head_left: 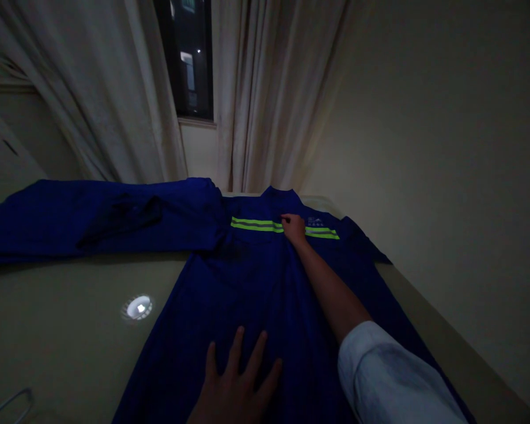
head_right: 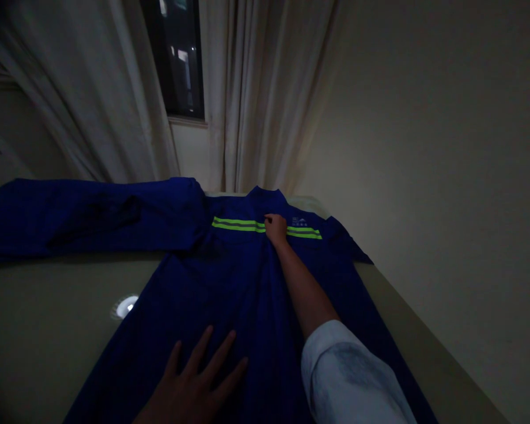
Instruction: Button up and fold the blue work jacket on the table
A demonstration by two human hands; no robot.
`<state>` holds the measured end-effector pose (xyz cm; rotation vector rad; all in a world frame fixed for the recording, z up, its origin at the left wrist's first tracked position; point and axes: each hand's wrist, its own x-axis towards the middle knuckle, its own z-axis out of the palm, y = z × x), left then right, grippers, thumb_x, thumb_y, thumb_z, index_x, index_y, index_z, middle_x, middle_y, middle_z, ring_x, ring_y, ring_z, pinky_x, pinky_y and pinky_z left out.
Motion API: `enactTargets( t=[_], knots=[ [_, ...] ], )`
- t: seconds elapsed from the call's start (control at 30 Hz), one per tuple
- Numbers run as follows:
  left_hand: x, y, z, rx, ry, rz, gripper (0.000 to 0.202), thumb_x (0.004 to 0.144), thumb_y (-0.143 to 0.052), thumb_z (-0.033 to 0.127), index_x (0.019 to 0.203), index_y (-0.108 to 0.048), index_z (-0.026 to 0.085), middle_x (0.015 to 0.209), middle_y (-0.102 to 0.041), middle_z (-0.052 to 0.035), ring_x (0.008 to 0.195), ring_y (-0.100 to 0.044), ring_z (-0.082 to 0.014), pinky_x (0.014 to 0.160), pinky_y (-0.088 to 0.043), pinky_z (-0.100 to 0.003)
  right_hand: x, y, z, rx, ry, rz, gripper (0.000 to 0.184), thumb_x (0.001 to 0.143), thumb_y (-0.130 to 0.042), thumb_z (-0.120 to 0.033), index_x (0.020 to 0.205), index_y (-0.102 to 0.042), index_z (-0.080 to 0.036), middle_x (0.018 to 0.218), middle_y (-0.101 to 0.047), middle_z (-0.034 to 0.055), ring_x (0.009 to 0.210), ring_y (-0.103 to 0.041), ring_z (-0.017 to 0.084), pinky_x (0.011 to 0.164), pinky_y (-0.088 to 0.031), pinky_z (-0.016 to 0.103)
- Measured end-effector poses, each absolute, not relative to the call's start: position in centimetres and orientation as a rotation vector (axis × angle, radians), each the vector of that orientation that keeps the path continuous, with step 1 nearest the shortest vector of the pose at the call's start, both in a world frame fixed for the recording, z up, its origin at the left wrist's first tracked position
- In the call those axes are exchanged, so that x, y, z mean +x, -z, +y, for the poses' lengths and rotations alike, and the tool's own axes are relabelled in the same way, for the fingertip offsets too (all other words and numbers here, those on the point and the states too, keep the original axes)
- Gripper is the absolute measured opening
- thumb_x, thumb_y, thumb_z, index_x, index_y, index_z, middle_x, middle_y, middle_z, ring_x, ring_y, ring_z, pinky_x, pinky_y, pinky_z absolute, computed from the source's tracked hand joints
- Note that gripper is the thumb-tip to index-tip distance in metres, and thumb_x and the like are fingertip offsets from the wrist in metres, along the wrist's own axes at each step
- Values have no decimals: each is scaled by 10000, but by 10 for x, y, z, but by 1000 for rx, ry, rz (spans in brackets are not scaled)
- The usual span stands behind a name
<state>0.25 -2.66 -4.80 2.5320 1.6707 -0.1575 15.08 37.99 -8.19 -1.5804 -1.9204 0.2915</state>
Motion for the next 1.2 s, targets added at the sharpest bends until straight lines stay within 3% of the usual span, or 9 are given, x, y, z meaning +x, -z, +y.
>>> enactTargets(
  t=[0.3, 0.47, 0.7, 0.97, 1.2],
  knots=[
    [2, 50, -30, 2549, 121, 1675, 859, 830, -646, 8, 1530, -463, 471, 1644, -394, -71, 1448, -394, -552, 963, -407, -909, 144, 81, 379, -1560, -132, -2101, 358, 953, -567, -131, 1213, -801, -209, 1240, -752, 117, 1146, -685, 255, 1069, -486, 356],
    [5, 45, -28, 2472, 217, 1691, 915, 808, -590, -28, 1530, -428, 511, 1651, -350, -23, 1474, -366, -515, 1007, -362, -905, 142, 82, 379, -1540, -72, -2186, 390, 931, -554, -105, 1243, -782, -156, 1254, -734, 137, 1168, -654, 257, 1083, -457, 359],
    [4, 43, -28, 2431, 226, 1670, 896, 837, -604, 0, 1546, -394, 506, 1673, -309, -29, 1499, -319, -515, 1029, -332, -907, 142, 84, 383, -1514, -33, -2248, 394, 913, -574, -116, 1257, -766, -116, 1222, -715, 161, 1155, -622, 261, 1071, -436, 358],
    [4, 43, -28, 2412, 209, 1656, 889, 825, -609, 6, 1543, -415, 494, 1669, -313, -29, 1496, -325, -522, 1024, -319, -918, 140, 84, 382, -1491, -23, -2250, 390, 902, -603, -136, 1256, -764, -110, 1219, -709, 163, 1168, -615, 270, 1083, -439, 381],
    [-1, 53, -28, 2411, 183, 1633, 850, 889, -622, 80, 1564, -345, 515, 1702, -272, -28, 1516, -289, -527, 1046, -322, -901, 143, 84, 383, -1515, -65, -2143, 387, 903, -566, -119, 1235, -765, -129, 1207, -742, 139, 1123, -664, 252, 1041, -479, 355]
  ],
)
